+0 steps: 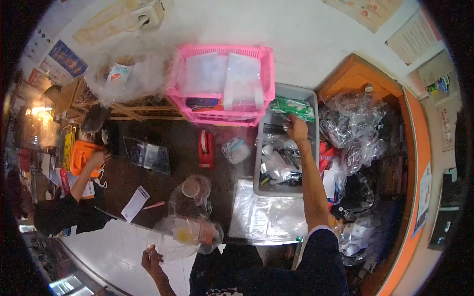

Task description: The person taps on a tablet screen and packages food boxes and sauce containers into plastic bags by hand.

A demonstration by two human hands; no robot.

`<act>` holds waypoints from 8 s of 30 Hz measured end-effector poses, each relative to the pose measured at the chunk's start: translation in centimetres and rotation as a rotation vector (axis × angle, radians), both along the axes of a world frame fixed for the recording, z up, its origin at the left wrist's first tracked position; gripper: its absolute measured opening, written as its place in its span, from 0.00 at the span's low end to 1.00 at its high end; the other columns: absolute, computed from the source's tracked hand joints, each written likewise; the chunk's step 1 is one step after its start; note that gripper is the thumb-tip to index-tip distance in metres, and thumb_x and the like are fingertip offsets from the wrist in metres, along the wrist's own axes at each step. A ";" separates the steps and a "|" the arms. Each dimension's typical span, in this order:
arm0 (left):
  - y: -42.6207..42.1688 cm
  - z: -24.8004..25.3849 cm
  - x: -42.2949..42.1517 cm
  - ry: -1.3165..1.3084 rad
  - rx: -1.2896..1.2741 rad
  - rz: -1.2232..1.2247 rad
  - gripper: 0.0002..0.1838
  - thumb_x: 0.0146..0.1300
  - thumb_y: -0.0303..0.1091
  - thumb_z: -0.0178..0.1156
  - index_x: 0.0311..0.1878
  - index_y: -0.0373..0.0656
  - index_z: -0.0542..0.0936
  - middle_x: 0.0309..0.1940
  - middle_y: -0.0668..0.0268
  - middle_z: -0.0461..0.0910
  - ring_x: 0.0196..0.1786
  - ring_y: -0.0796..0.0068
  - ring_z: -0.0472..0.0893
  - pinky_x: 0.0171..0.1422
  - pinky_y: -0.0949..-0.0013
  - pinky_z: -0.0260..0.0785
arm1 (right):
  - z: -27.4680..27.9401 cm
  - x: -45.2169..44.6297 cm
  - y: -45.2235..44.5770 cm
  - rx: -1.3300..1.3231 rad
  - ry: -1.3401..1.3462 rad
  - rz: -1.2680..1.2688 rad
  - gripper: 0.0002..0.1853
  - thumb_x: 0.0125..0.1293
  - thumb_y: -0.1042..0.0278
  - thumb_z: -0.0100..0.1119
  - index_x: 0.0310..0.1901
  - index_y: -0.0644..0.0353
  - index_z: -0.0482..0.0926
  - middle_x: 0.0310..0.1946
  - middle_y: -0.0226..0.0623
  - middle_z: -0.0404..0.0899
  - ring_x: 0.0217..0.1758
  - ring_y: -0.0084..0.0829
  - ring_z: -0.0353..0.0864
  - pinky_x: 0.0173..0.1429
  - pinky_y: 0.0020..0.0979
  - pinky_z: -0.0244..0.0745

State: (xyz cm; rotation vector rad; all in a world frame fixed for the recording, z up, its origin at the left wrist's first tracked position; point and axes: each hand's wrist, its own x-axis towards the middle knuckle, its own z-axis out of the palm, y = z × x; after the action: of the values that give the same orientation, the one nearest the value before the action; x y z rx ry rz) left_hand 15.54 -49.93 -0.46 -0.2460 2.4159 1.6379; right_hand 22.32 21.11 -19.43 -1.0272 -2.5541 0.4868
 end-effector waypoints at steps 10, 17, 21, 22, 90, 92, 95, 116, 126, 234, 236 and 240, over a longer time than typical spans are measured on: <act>-1.5 -0.7 -2.5 0.008 0.069 -0.069 0.17 0.70 0.44 0.61 0.46 0.36 0.81 0.31 0.67 0.78 0.31 0.80 0.75 0.34 0.72 0.65 | 5.3 1.4 0.8 0.058 0.327 0.002 0.16 0.49 0.65 0.79 0.40 0.59 0.88 0.35 0.42 0.87 0.38 0.32 0.86 0.43 0.31 0.78; -3.3 -1.3 -3.3 -0.005 0.081 -0.091 0.16 0.69 0.43 0.62 0.42 0.37 0.82 0.34 0.67 0.80 0.35 0.80 0.75 0.42 0.71 0.68 | 11.1 4.7 -0.2 0.297 0.247 -0.135 0.15 0.60 0.71 0.61 0.50 0.59 0.83 0.47 0.44 0.83 0.52 0.41 0.80 0.60 0.41 0.70; -4.1 -1.2 -4.2 -0.128 0.327 -0.073 0.11 0.68 0.36 0.61 0.44 0.36 0.82 0.36 0.64 0.82 0.41 0.74 0.80 0.50 0.68 0.72 | 16.4 9.4 -11.1 0.419 0.430 -0.065 0.18 0.67 0.70 0.56 0.58 0.59 0.77 0.55 0.42 0.78 0.59 0.41 0.73 0.67 0.43 0.63; -4.1 -0.9 -4.5 -0.148 0.372 -0.099 0.11 0.70 0.36 0.60 0.44 0.36 0.81 0.34 0.66 0.81 0.36 0.76 0.79 0.46 0.71 0.71 | 16.6 8.4 -17.5 0.053 0.560 -0.068 0.16 0.67 0.70 0.56 0.56 0.60 0.77 0.53 0.41 0.78 0.58 0.40 0.73 0.65 0.42 0.64; -6.3 1.0 -10.5 0.139 0.222 -0.681 0.05 0.63 0.27 0.67 0.41 0.38 0.84 0.30 0.71 0.82 0.31 0.86 0.75 0.34 0.77 0.67 | 25.3 3.6 -60.1 0.017 -0.438 -0.144 0.19 0.57 0.62 0.71 0.46 0.60 0.77 0.39 0.46 0.82 0.40 0.49 0.85 0.39 0.47 0.79; -5.9 0.7 -10.8 0.096 0.226 -0.741 0.05 0.62 0.26 0.68 0.41 0.38 0.85 0.30 0.70 0.83 0.32 0.85 0.77 0.34 0.77 0.68 | 26.2 3.0 -59.9 0.175 -0.246 -0.303 0.23 0.52 0.70 0.72 0.49 0.58 0.73 0.40 0.45 0.77 0.45 0.49 0.82 0.41 0.48 0.77; -5.3 2.6 -10.9 0.165 0.135 -0.805 0.06 0.61 0.25 0.68 0.42 0.38 0.84 0.32 0.68 0.84 0.34 0.84 0.79 0.36 0.78 0.71 | 23.1 7.5 -56.2 0.106 -0.298 -0.376 0.30 0.51 0.72 0.72 0.56 0.58 0.71 0.36 0.47 0.80 0.40 0.50 0.82 0.40 0.47 0.77; 0.1 -19.8 -5.3 0.485 0.480 -1.158 0.35 0.42 0.40 0.77 0.58 0.41 0.80 0.59 0.57 0.80 0.64 0.52 0.76 0.71 0.48 0.63 | 22.8 3.0 -59.7 -0.598 0.139 0.188 0.32 0.45 0.66 0.81 0.54 0.60 0.77 0.48 0.47 0.82 0.46 0.46 0.83 0.46 0.40 0.81; 1.9 -16.3 -4.3 0.239 0.173 -1.015 0.29 0.44 0.38 0.76 0.52 0.45 0.80 0.51 0.55 0.81 0.54 0.57 0.80 0.61 0.57 0.71 | 7.2 1.7 -57.4 -0.461 0.314 0.238 0.25 0.48 0.73 0.70 0.52 0.61 0.80 0.46 0.46 0.80 0.50 0.50 0.80 0.56 0.39 0.77; 5.3 -24.8 -2.3 -0.154 0.598 -0.598 0.30 0.69 0.65 0.47 0.35 0.42 0.74 0.22 0.63 0.73 0.23 0.71 0.72 0.26 0.67 0.64 | 0.5 -9.3 -20.1 0.111 -0.066 0.431 0.10 0.49 0.62 0.71 0.34 0.53 0.88 0.35 0.44 0.83 0.43 0.48 0.81 0.49 0.43 0.77; 5.4 -25.6 -2.2 -0.215 0.701 -0.550 0.29 0.69 0.64 0.47 0.35 0.42 0.74 0.22 0.63 0.73 0.23 0.71 0.73 0.26 0.67 0.64 | 1.9 -8.5 -19.3 0.085 0.034 0.411 0.09 0.49 0.63 0.71 0.33 0.55 0.88 0.35 0.43 0.84 0.42 0.46 0.82 0.48 0.41 0.77; 6.4 -21.2 -2.6 -0.015 0.574 -0.520 0.22 0.70 0.54 0.52 0.37 0.41 0.75 0.24 0.63 0.75 0.26 0.69 0.76 0.28 0.66 0.68 | 10.7 -5.4 -22.2 -0.176 0.556 0.137 0.07 0.59 0.69 0.70 0.36 0.60 0.82 0.33 0.36 0.82 0.35 0.28 0.79 0.40 0.30 0.74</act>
State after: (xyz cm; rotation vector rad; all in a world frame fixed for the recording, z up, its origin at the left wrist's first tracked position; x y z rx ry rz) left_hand 12.95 -43.53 -21.67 0.4217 1.6834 1.9330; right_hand 16.94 -1.08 -8.75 -0.6495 -2.1122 0.9052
